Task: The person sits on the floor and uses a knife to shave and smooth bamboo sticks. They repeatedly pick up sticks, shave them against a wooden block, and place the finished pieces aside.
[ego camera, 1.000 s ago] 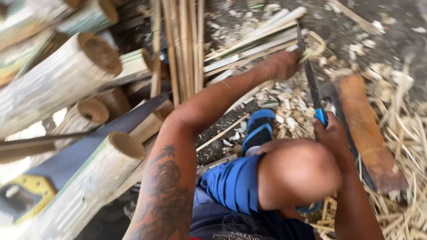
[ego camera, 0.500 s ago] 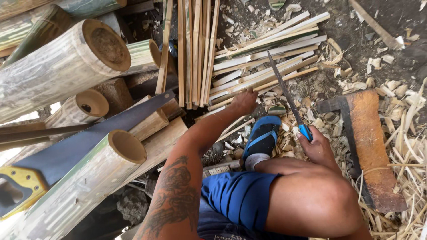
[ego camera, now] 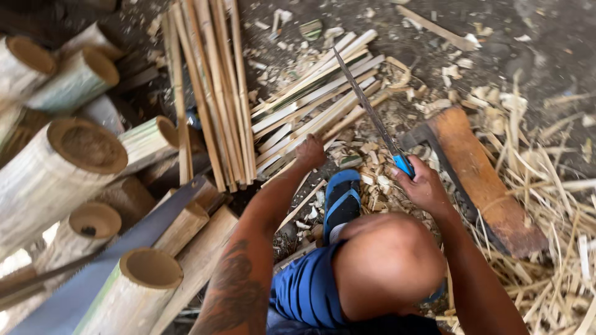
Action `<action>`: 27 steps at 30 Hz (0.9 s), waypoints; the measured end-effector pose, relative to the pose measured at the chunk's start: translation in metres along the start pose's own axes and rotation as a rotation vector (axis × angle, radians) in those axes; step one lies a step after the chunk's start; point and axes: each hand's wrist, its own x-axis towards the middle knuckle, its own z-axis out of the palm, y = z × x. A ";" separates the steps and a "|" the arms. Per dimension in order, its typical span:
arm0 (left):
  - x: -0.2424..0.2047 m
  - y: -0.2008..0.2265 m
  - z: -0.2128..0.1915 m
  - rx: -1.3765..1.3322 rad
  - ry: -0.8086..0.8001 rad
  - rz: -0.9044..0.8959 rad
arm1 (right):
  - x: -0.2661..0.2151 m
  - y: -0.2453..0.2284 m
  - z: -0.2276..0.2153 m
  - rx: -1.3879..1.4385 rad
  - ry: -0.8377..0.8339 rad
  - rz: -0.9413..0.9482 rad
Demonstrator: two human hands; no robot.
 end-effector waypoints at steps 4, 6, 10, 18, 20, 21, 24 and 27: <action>0.036 0.030 -0.046 -0.289 0.363 0.637 | -0.033 -0.002 -0.018 -0.018 0.131 0.150; 0.037 0.065 -0.087 -0.434 0.306 0.703 | -0.053 -0.005 -0.027 0.084 0.226 0.189; 0.010 0.176 -0.176 -0.743 0.162 0.794 | -0.101 -0.006 -0.043 0.317 0.467 0.189; -0.053 0.419 -0.252 -1.020 0.197 1.120 | -0.188 0.013 -0.064 0.361 0.738 0.219; -0.076 0.448 -0.242 -0.803 0.312 1.073 | -0.208 0.017 -0.064 0.465 0.758 0.248; -0.088 0.459 -0.233 -0.852 0.336 1.170 | -0.215 0.020 -0.063 0.447 0.764 0.281; -0.120 0.471 -0.206 -0.988 0.350 1.390 | -0.229 0.023 -0.056 0.396 0.790 0.376; -0.143 0.468 -0.184 -1.070 0.263 1.407 | -0.239 0.021 -0.051 0.365 0.801 0.486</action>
